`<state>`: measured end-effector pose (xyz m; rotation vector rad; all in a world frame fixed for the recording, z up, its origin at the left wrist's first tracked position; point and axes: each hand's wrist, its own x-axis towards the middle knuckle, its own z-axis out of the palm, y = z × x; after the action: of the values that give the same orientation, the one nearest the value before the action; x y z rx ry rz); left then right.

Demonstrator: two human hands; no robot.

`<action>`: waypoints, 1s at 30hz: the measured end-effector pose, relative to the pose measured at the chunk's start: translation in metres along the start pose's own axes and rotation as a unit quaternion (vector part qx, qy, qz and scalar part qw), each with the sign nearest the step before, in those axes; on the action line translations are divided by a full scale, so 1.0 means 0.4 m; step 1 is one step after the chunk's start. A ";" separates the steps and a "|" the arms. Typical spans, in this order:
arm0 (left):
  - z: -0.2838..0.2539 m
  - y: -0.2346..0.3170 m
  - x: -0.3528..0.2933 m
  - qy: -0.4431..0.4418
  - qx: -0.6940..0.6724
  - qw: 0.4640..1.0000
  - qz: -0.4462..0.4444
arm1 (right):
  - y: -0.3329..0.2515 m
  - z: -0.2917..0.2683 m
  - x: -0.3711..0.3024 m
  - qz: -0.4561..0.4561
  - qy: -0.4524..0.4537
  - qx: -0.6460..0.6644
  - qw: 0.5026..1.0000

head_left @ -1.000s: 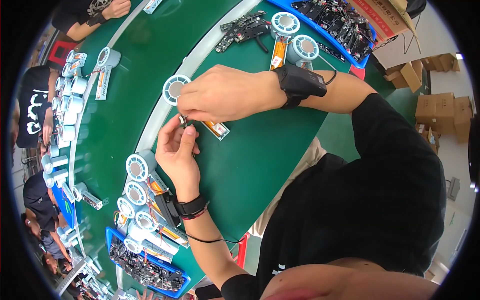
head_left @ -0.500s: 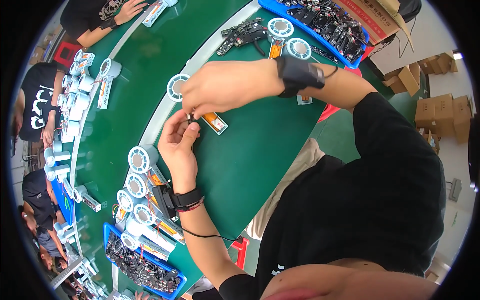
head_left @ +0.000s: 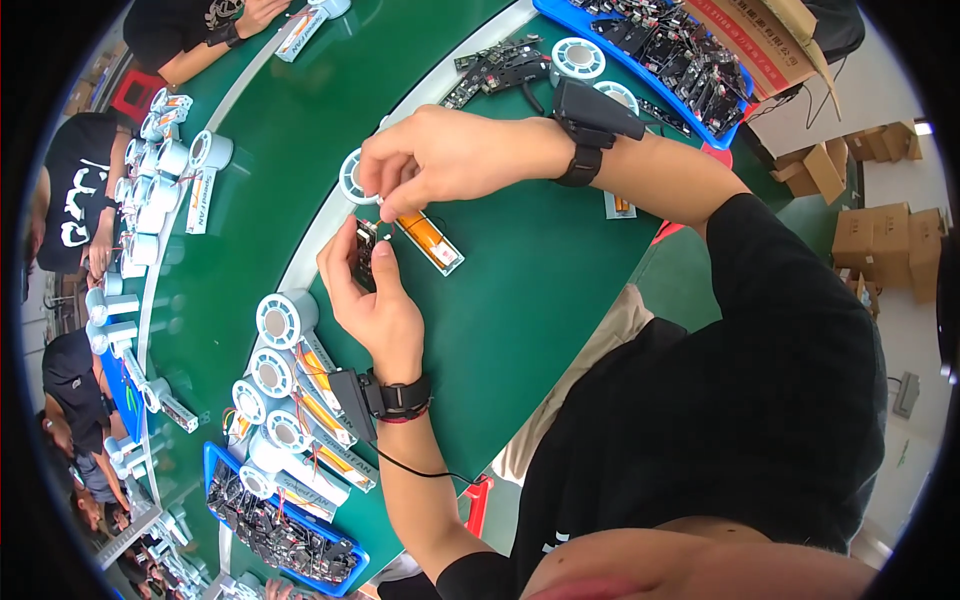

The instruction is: Assemble small electronic components on a factory production line.

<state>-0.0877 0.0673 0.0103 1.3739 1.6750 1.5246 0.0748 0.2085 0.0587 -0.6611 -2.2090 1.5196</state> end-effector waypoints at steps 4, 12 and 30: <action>-0.006 0.015 -0.003 -0.001 0.030 0.999 0.038 | -0.019 0.001 -0.005 -0.038 -0.031 -0.077 0.996; 0.086 0.032 0.013 -0.031 -0.027 0.996 0.076 | 0.006 -0.055 -0.090 -0.160 0.046 -0.197 0.966; 0.048 0.047 -0.003 0.000 0.004 0.997 0.079 | -0.006 -0.016 -0.068 -0.251 0.090 -0.262 0.928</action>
<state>-0.0641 0.0722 0.0226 1.5419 1.6070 1.6058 0.1004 0.1972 0.0620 -0.3129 -2.3969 0.5972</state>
